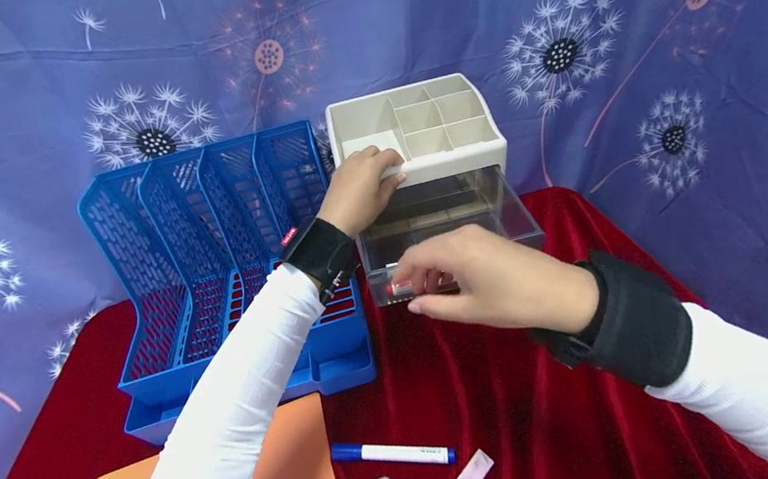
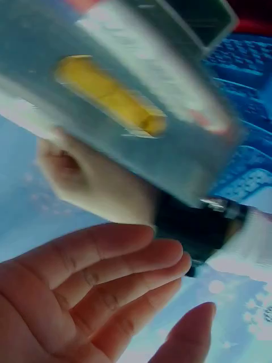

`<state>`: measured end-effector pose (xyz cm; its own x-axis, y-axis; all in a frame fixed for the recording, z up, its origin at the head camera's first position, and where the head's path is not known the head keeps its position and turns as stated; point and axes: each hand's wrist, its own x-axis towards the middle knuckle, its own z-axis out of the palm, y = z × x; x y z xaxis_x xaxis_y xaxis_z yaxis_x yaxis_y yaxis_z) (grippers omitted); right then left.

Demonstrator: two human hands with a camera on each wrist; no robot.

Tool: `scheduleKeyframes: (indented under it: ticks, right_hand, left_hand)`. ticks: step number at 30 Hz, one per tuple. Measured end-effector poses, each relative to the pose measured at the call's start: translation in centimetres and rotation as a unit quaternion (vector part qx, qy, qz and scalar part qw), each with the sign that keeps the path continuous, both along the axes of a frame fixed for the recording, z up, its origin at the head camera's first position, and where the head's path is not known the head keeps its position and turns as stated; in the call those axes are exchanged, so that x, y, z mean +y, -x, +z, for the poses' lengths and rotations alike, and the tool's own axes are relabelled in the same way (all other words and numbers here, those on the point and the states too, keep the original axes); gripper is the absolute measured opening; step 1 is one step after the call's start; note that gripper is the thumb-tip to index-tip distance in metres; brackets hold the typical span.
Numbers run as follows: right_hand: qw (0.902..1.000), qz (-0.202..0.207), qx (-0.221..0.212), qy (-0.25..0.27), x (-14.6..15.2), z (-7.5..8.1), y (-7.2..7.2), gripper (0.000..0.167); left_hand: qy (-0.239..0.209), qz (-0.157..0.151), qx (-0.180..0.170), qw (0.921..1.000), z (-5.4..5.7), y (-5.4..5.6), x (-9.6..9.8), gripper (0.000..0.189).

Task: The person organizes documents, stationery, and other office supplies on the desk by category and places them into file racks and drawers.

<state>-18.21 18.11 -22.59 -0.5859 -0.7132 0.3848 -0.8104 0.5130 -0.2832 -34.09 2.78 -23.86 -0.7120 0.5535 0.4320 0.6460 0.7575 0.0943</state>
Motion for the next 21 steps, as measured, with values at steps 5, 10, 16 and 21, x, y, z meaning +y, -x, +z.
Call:
scheduleKeyframes:
  ticks: [5, 10, 16, 21]
  right_hand:
    - [0.9974, 0.033, -0.057, -0.028, -1.2, -1.8, -1.2, 0.022]
    - [0.9883, 0.048, -0.14, -0.036, -2.3, -4.9, -1.9, 0.018]
    - [0.9782, 0.023, -0.188, -0.086, -3.5, -9.5, -2.1, 0.018]
    - [0.9737, 0.002, -0.194, -0.119, -4.3, -12.6, -2.3, 0.023]
  left_hand:
    - [0.001, 0.001, -0.003, 1.0, 0.0, 0.0, 0.1, 0.026]
    - [0.0, 0.001, -0.001, 1.0, 0.0, 0.2, 0.1, 0.027]
    - [0.002, 0.002, -0.002, 1.0, -0.1, 0.2, 0.1, 0.027]
    - [0.005, 0.002, 0.002, 1.0, -0.1, 0.1, 0.0, 0.027]
